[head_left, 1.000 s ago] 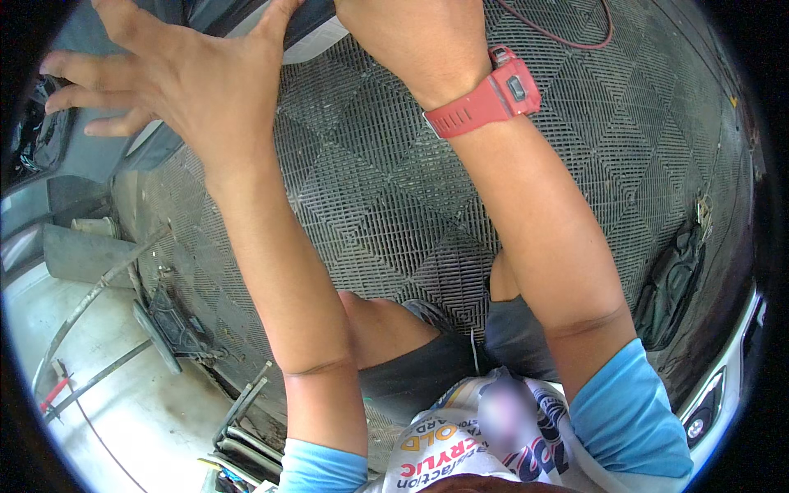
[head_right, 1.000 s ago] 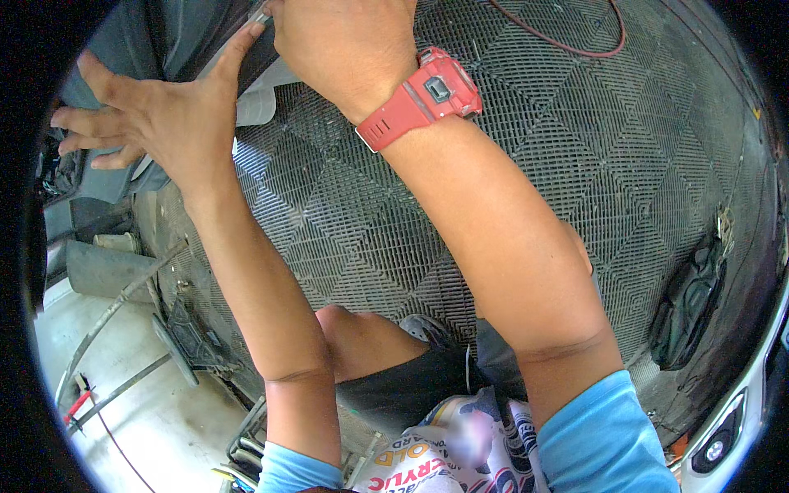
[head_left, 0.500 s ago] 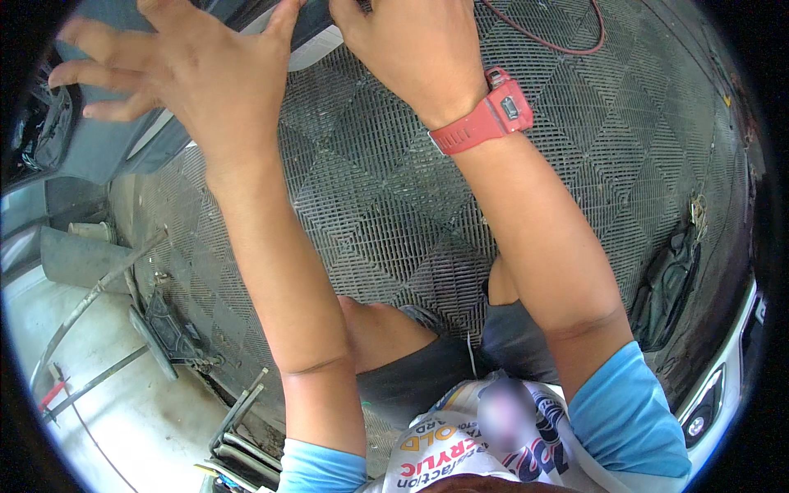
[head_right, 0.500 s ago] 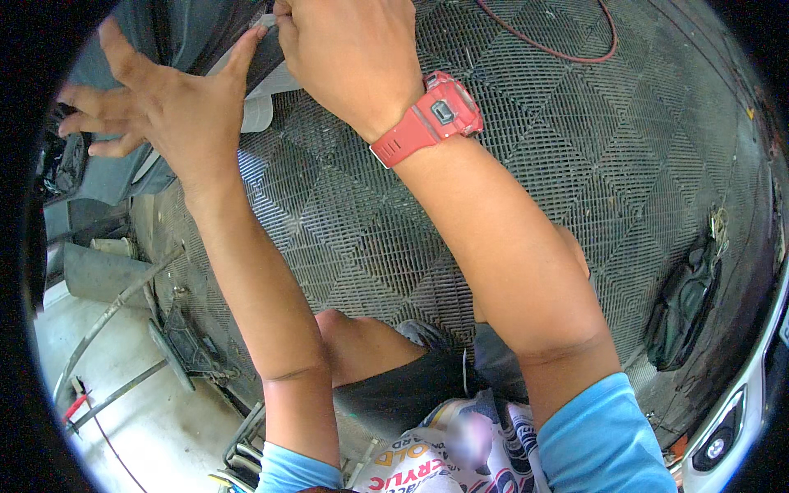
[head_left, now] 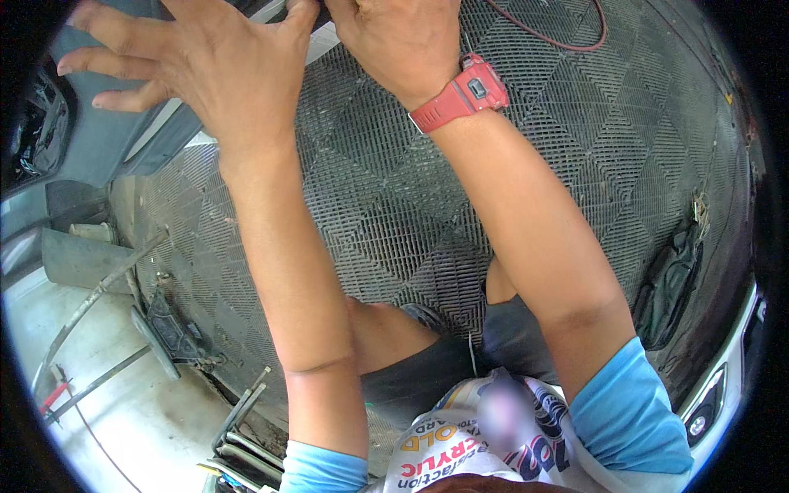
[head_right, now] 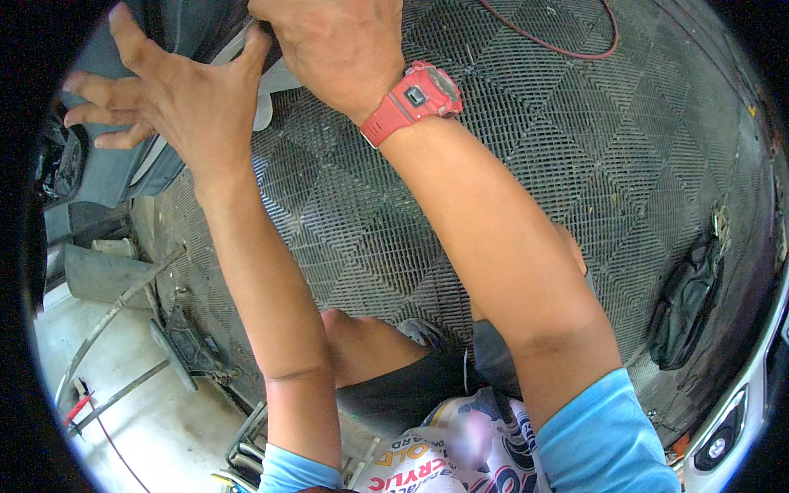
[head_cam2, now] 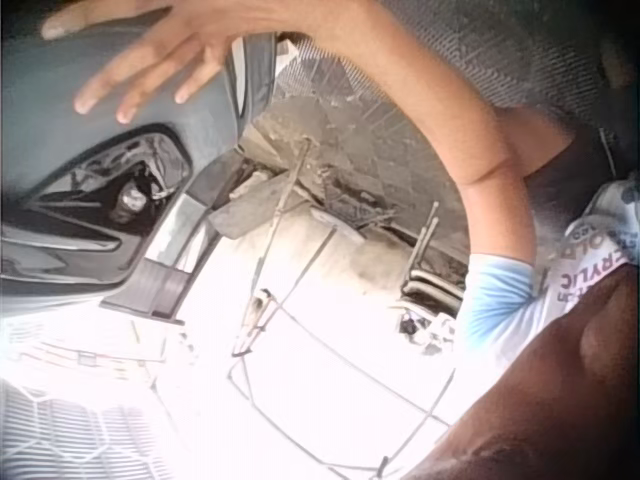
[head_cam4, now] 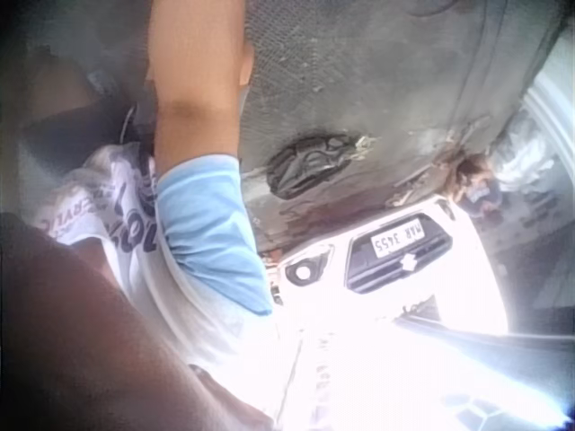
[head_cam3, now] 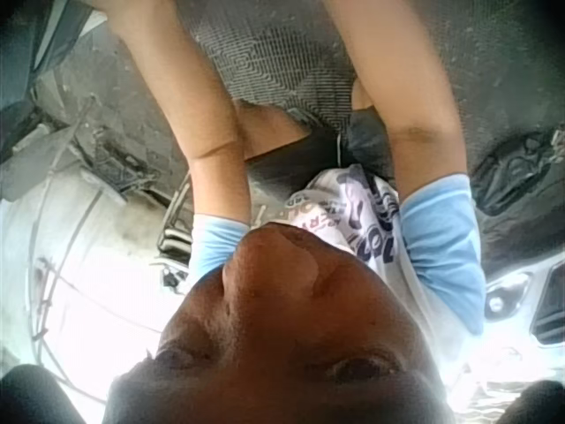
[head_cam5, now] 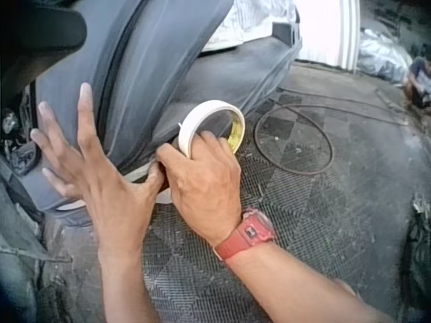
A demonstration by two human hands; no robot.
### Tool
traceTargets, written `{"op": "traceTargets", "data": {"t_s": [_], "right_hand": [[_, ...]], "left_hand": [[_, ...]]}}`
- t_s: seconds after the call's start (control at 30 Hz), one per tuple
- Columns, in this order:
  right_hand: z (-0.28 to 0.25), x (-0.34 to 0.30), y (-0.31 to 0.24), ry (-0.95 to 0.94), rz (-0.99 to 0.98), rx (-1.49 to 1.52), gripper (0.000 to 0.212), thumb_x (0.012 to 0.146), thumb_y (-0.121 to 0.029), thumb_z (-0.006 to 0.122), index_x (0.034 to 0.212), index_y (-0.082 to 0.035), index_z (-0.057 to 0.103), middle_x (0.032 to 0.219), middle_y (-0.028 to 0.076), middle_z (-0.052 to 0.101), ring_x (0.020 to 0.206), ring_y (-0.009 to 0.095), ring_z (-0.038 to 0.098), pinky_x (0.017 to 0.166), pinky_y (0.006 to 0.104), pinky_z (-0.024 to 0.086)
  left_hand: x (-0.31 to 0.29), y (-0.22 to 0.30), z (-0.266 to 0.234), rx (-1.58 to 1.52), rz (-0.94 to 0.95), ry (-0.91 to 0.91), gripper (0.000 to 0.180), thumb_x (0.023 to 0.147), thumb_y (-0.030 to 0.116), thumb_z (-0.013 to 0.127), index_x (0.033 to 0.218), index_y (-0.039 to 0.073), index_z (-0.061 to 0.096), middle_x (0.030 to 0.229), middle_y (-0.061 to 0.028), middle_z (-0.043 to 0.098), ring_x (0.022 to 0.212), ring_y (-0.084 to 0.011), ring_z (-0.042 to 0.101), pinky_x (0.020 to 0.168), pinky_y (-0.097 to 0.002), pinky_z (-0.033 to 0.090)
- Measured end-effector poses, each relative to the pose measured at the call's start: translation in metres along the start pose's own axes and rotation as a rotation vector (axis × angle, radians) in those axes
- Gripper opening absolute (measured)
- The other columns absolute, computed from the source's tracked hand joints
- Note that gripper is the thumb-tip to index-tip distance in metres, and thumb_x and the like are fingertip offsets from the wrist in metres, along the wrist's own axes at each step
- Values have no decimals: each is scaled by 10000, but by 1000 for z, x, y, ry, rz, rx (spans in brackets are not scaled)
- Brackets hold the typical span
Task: The person sits on the floor and applies masking tape to the edges of a grey car bumper. They carefully align and press the tape along the contours of the bumper to protect specific areas.
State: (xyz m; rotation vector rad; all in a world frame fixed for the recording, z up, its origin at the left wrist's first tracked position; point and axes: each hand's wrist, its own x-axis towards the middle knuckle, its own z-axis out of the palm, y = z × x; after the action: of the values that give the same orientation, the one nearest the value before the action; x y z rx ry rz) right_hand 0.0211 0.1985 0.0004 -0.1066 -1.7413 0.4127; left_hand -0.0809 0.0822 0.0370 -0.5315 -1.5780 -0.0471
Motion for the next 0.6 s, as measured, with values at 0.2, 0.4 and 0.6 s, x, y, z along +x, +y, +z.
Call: {"op": "traceTargets", "data": {"t_s": [0.2,0.4,0.6], "right_hand": [[0,-2,-5,100,206,145,135,844,-47,715,956,-65,643,832,119,617,785,301,622,709,418,494],[-6,0,-54,126,942,518,69,907,-23,695,944,27,663,764,57,673,658,110,606,618,275,494],[-3,14,-68,156,1088,678,185,919,-114,756,904,66,714,719,31,697,596,41,560,550,220,450]], "left_hand": [[-2,2,4,36,-13,-32,1168,673,311,906,1645,330,259,1731,-142,40,1566,-498,-11,1149,-805,72],[-1,10,0,102,-76,3,1034,696,300,899,1579,236,364,1631,-209,230,1503,-480,173,1121,-744,216],[-8,0,-35,-408,-162,-330,1356,553,613,953,1621,218,216,1634,-341,-27,1459,-681,-149,1031,-895,30]]}}
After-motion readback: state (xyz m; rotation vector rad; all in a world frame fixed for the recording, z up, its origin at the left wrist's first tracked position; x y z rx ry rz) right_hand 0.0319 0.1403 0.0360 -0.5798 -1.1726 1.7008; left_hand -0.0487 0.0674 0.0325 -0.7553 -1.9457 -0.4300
